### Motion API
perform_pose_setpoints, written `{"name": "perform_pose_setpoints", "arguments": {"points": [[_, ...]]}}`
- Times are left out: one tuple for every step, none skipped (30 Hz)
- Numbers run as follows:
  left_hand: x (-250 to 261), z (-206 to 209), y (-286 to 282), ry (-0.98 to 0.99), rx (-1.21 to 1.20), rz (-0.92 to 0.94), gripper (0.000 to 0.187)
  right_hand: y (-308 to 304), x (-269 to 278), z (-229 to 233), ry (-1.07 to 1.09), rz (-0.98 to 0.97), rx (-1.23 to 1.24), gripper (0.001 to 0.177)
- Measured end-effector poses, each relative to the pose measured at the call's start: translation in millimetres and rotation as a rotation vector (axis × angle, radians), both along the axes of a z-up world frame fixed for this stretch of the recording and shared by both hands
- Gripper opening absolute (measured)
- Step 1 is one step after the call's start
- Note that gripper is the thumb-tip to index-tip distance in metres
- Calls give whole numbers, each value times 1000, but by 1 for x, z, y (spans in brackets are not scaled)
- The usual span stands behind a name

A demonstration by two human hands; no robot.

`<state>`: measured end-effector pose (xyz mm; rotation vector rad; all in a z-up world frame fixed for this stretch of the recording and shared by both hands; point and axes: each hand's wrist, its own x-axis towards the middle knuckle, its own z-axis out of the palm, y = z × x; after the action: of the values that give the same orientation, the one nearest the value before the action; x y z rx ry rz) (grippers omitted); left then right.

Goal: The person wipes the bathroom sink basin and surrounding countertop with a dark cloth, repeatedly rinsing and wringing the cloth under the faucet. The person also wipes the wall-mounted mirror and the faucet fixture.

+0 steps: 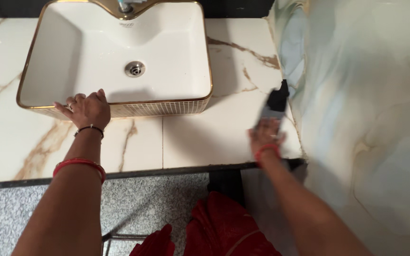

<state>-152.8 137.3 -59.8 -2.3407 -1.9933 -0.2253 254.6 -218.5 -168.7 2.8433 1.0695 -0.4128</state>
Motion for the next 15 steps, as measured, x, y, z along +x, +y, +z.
{"name": "perform_pose_setpoints", "arguments": {"points": [[7, -1, -2, -44, -67, 30, 60, 8, -20, 2, -32, 71, 7, 81], [21, -3, -6, -144, 13, -24, 54, 18, -40, 4, -65, 143, 13, 84], [37, -5, -14, -241, 92, -76, 48, 27, -57, 5, 18, 158, 26, 83], [52, -4, -23, -340, 171, -128, 44, 34, -70, 7, 100, 173, 40, 83], [69, -8, -40, -370, 346, -145, 36, 39, -81, 10, 105, 176, 78, 81], [91, -16, -69, -402, 521, -167, 28, 43, -89, 12, 109, 178, 116, 78], [108, -23, -98, -737, 414, -201, 16, 44, -91, 15, 112, 180, 154, 75], [129, -28, -125, -714, 568, -242, 18, 43, -89, 18, 111, 140, 378, 68], [145, -35, -155, -875, 432, -307, 12, 38, -84, 20, 105, 97, 595, 62], [159, -42, -189, -1074, 311, -345, 11, 33, -77, 22, 98, 50, 812, 56], [171, -45, -213, -1087, -303, -93, 14, 28, -68, 23, 58, -83, 782, 54], [176, -48, -236, -1079, -262, -246, 14, 25, -59, 24, 18, -216, 750, 53], [181, -50, -250, -1031, -351, -273, 14, 18, -53, 21, -18, -351, 711, 53], [185, -50, -262, -981, -439, -300, 15, 14, -49, 18, 63, -356, 640, 53], [188, -49, -271, -912, -465, -306, 13, 15, -42, 16, 141, -360, 577, 54]]}}
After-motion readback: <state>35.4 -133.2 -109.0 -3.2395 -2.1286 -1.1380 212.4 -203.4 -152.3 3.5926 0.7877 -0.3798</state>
